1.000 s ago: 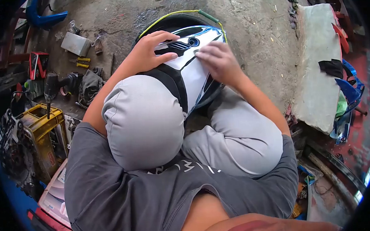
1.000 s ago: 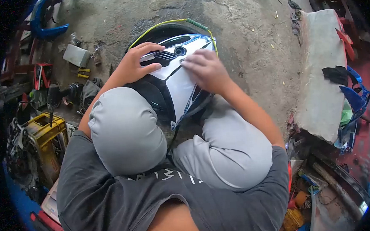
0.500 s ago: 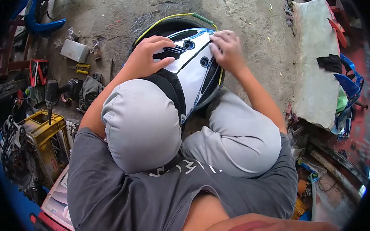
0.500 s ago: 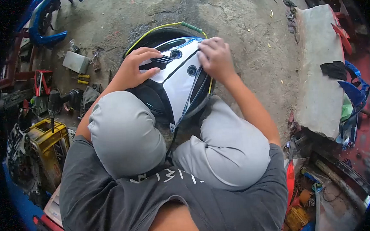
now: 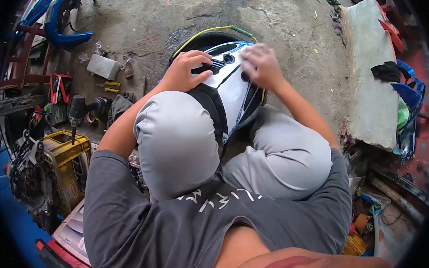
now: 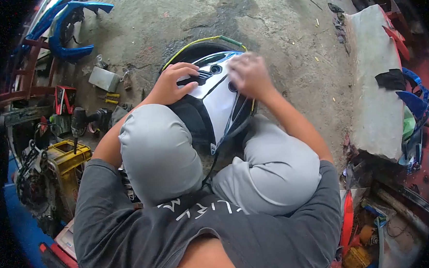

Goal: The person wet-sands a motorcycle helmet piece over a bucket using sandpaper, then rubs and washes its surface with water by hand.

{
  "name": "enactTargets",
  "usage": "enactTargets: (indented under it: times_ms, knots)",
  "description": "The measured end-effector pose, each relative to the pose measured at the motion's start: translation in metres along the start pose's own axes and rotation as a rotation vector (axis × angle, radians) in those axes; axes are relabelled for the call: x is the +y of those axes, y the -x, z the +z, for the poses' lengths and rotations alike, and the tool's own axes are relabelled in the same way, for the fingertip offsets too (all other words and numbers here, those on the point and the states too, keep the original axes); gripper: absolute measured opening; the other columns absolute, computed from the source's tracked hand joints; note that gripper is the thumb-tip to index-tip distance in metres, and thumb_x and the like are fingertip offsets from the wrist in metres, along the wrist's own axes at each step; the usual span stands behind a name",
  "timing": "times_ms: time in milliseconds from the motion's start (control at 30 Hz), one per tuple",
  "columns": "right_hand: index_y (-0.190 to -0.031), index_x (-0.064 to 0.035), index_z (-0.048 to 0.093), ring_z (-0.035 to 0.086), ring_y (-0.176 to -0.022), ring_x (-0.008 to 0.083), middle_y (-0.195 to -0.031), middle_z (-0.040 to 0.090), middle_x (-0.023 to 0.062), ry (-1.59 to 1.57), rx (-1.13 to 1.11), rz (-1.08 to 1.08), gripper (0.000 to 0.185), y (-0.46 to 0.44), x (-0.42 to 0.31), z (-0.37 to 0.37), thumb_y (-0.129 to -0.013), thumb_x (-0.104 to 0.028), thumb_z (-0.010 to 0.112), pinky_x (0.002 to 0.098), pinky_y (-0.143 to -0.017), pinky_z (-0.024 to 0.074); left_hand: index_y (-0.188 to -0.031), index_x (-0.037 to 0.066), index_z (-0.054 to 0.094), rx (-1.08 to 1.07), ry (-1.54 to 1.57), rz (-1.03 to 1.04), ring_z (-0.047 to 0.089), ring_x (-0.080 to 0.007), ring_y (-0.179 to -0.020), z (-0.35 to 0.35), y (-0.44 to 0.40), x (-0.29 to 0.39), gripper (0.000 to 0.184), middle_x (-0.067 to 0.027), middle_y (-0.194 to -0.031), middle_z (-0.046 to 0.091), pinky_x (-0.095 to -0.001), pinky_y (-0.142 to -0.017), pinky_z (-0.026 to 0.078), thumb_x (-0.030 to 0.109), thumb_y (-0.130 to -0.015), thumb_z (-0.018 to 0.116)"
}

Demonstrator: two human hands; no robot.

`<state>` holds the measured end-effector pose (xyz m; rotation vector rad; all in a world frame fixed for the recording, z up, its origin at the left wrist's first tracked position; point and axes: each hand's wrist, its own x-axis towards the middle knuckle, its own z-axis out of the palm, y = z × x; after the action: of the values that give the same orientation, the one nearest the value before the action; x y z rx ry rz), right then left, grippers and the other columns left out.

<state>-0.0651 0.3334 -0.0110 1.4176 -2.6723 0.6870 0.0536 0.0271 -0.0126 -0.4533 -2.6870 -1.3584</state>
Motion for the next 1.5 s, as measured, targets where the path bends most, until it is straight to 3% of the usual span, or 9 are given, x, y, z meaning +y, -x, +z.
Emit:
enactTargets:
  times_ms: [67, 200, 333, 767, 933, 1067, 1200, 1333, 1500]
  knots:
    - [-0.127, -0.0106, 0.08, 0.057, -0.14, 0.0327, -0.138, 0.075, 0.0053, 0.08, 0.021, 0.218, 0.035, -0.004, 0.027, -0.001, -0.099, -0.03, 0.072, 0.0519, -0.117, 0.0422, -0.116, 0.006, 0.081, 0.001, -0.01, 0.004, 0.07, -0.0331, -0.129, -0.001, 0.001, 0.001, 0.028, -0.0124, -0.133, 0.077, -0.0466, -0.114, 0.05, 0.018, -0.091, 0.083]
    - [-0.13, -0.0141, 0.08, 0.058, -0.137, 0.0294, -0.138, 0.074, 0.0033, -0.037, 0.011, -0.017, 0.038, 0.0, -0.006, 0.008, -0.1, -0.035, 0.07, 0.0534, -0.113, 0.0428, -0.114, 0.005, 0.08, 0.007, -0.007, 0.022, 0.069, -0.0336, -0.129, 0.003, 0.0, 0.0, 0.026, -0.0129, -0.132, 0.077, -0.0469, -0.113, 0.051, 0.017, -0.091, 0.083]
    - [-0.123, -0.0136, 0.081, 0.059, -0.136, 0.0276, -0.135, 0.074, 0.0045, 0.082, 0.045, 0.198, 0.036, -0.012, 0.025, 0.0, -0.101, -0.039, 0.069, 0.0505, -0.109, 0.0436, -0.113, 0.006, 0.08, -0.009, -0.029, 0.027, 0.069, -0.0318, -0.13, -0.001, 0.001, -0.001, 0.025, -0.011, -0.133, 0.077, -0.0471, -0.114, 0.047, 0.018, -0.091, 0.083]
    - [-0.121, -0.0097, 0.082, 0.058, -0.137, 0.0289, -0.132, 0.075, 0.0046, -0.063, 0.023, -0.026, 0.035, -0.008, -0.004, 0.011, -0.099, -0.036, 0.074, 0.051, -0.112, 0.041, -0.12, 0.01, 0.08, -0.037, -0.071, 0.025, 0.067, -0.029, -0.134, -0.002, 0.0, 0.0, 0.033, -0.0086, -0.137, 0.076, -0.047, -0.115, 0.041, 0.025, -0.091, 0.084]
    - [-0.126, -0.0135, 0.081, 0.054, -0.141, 0.0288, -0.134, 0.073, 0.0037, -0.018, 0.024, 0.182, 0.037, -0.011, 0.023, 0.001, -0.1, -0.039, 0.075, 0.0546, -0.119, 0.0308, -0.119, 0.01, 0.081, -0.029, -0.087, 0.044, 0.067, -0.0289, -0.133, -0.004, 0.001, 0.0, 0.035, -0.0085, -0.138, 0.076, -0.0464, -0.114, 0.041, 0.027, -0.089, 0.085]
    - [-0.122, -0.0156, 0.083, 0.053, -0.142, 0.0276, -0.136, 0.074, 0.0027, -0.07, 0.007, -0.039, 0.04, -0.007, -0.005, 0.012, -0.1, -0.048, 0.075, 0.0559, -0.115, 0.034, -0.119, 0.009, 0.081, -0.032, -0.075, 0.028, 0.066, -0.0289, -0.133, 0.0, 0.0, 0.002, 0.035, -0.0086, -0.137, 0.076, -0.0466, -0.114, 0.041, 0.029, -0.09, 0.084]
    - [-0.12, -0.0143, 0.083, 0.055, -0.141, 0.0285, -0.136, 0.074, 0.0034, 0.022, 0.044, 0.17, 0.044, -0.011, 0.028, -0.001, -0.098, -0.052, 0.076, 0.0552, -0.114, 0.0358, -0.119, 0.009, 0.08, -0.032, -0.079, 0.023, 0.066, -0.0288, -0.134, -0.004, 0.0, 0.002, 0.034, -0.0084, -0.138, 0.076, -0.0467, -0.115, 0.042, 0.028, -0.091, 0.084]
    - [-0.121, -0.0155, 0.083, 0.056, -0.139, 0.0275, -0.134, 0.077, 0.0009, -0.032, 0.023, -0.018, 0.044, -0.005, -0.002, 0.006, -0.097, -0.052, 0.076, 0.0543, -0.113, 0.0368, -0.118, 0.009, 0.08, -0.04, -0.071, 0.005, 0.066, -0.0295, -0.135, -0.003, 0.0, 0.004, 0.033, -0.0086, -0.138, 0.076, -0.0472, -0.116, 0.041, 0.027, -0.091, 0.084]
    - [-0.121, -0.014, 0.082, 0.056, -0.139, 0.03, -0.136, 0.074, 0.0031, 0.022, 0.048, 0.105, 0.046, -0.004, 0.03, 0.005, -0.097, -0.053, 0.077, 0.0559, -0.117, 0.0349, -0.119, 0.01, 0.08, -0.035, -0.075, 0.006, 0.065, -0.0305, -0.136, -0.003, 0.0, 0.003, 0.032, -0.0097, -0.139, 0.075, -0.0476, -0.117, 0.041, 0.026, -0.091, 0.084]
